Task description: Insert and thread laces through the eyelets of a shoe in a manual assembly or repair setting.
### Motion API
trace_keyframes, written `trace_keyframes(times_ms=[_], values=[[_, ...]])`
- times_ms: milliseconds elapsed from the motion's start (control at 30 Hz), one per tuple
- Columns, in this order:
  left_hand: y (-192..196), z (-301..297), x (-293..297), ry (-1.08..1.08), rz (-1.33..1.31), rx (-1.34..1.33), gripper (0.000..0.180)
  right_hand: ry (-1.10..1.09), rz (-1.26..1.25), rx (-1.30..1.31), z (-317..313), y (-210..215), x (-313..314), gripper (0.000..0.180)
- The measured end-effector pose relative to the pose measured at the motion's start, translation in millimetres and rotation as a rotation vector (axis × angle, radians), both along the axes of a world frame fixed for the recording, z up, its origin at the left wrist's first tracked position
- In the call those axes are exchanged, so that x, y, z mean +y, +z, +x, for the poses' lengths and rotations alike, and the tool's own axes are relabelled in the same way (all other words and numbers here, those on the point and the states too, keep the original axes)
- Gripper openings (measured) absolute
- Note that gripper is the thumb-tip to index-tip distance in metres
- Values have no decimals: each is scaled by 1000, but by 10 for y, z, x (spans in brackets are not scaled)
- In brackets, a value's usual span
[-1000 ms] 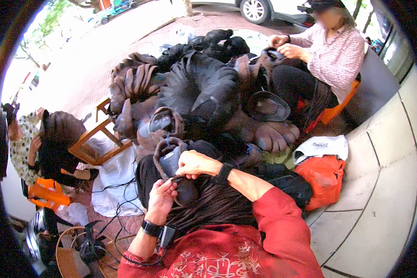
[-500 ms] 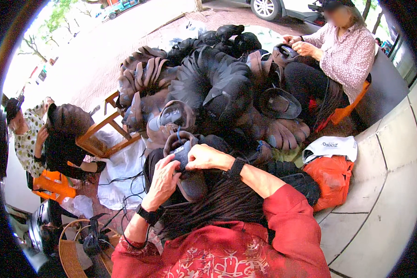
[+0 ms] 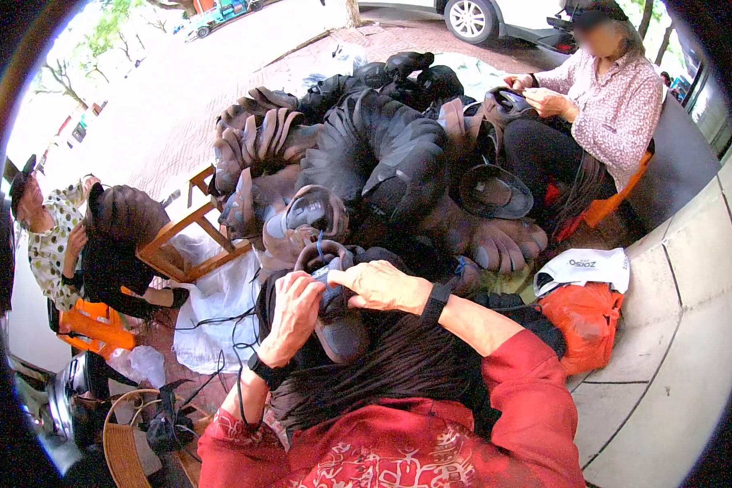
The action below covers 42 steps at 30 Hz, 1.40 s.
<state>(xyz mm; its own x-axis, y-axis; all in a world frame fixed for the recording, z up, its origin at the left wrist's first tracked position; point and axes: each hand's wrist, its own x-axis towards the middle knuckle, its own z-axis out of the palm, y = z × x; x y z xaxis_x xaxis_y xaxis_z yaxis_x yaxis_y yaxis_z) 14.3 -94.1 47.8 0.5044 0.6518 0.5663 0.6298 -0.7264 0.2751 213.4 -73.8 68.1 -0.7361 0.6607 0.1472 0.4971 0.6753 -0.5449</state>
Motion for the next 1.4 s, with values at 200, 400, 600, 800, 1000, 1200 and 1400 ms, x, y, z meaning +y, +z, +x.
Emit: trace_keyframes(times_ms=[200, 400, 600, 800, 1000, 1200, 1400], values=[[-149, 51, 113, -74, -95, 68, 14, 0, 157, -129, 26, -107, 94, 37], [-114, 66, 29, -181, -165, 18, 12, 70, 342, -115, 71, -186, 96, 34], [-218, 146, 110, -211, -100, 62, 10, 40, 352, -9, 109, -288, 100, 33], [37, 96, 55, -202, 39, 333, 3, 85, 52, 89, 104, -160, 175, 26], [175, -1579, 167, 589, 115, 301, 5, 74, -201, 98, 142, -139, 278, 18], [-146, -2095, -39, 493, -98, 119, 22, 4, -290, 119, 52, -155, 206, 18], [-211, -1037, -38, 427, -430, -240, 49, -164, 245, 114, 85, 67, -445, 33]])
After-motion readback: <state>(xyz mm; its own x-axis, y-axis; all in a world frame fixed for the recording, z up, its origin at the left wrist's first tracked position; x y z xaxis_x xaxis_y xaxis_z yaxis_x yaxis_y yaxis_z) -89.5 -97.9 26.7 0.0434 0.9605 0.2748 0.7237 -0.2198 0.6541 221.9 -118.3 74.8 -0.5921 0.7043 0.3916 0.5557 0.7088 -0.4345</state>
